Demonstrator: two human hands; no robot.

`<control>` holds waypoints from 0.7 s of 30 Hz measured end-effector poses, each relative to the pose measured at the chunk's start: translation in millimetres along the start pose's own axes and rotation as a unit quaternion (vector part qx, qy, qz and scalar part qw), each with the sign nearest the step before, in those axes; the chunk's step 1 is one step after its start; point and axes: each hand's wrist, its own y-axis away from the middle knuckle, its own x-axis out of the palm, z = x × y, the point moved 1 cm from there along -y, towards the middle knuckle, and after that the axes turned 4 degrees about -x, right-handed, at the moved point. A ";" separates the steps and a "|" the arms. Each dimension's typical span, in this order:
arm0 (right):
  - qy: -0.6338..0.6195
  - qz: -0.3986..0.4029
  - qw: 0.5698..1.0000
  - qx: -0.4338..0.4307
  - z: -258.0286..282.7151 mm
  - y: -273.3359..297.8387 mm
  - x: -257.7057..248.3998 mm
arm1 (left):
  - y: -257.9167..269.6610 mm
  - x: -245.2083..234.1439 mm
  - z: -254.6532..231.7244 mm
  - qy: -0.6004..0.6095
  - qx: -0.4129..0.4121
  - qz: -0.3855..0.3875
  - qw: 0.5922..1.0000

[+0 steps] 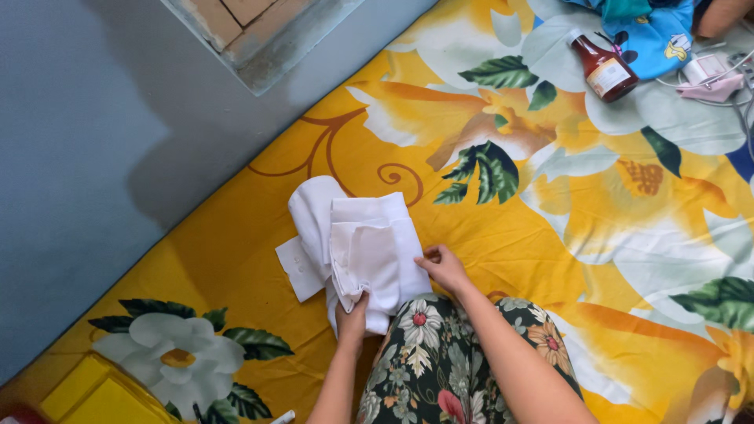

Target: The person folds yellow plastic bags and a white dress shirt by hand on a bed.

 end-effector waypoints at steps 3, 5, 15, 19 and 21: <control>0.001 0.051 0.998 -0.032 31.1 -6.4 20.0 | 3.8 4.3 -8.7 -0.009 0.008 0.010 1.000; -0.065 0.089 0.993 -0.026 48.2 0.6 29.7 | 8.4 2.6 -21.5 -0.018 0.009 0.012 1.000; -0.074 -0.005 0.981 -0.180 159.2 53.9 -68.9 | 51.6 -13.3 -153.9 0.099 0.035 0.100 0.989; -0.130 -0.077 0.970 -0.188 185.1 97.7 -173.1 | 53.7 2.4 -191.0 0.079 0.089 0.201 0.972; -0.127 -0.105 0.960 -0.228 181.6 116.5 -220.1 | 50.2 24.1 -190.0 0.044 0.067 0.238 0.968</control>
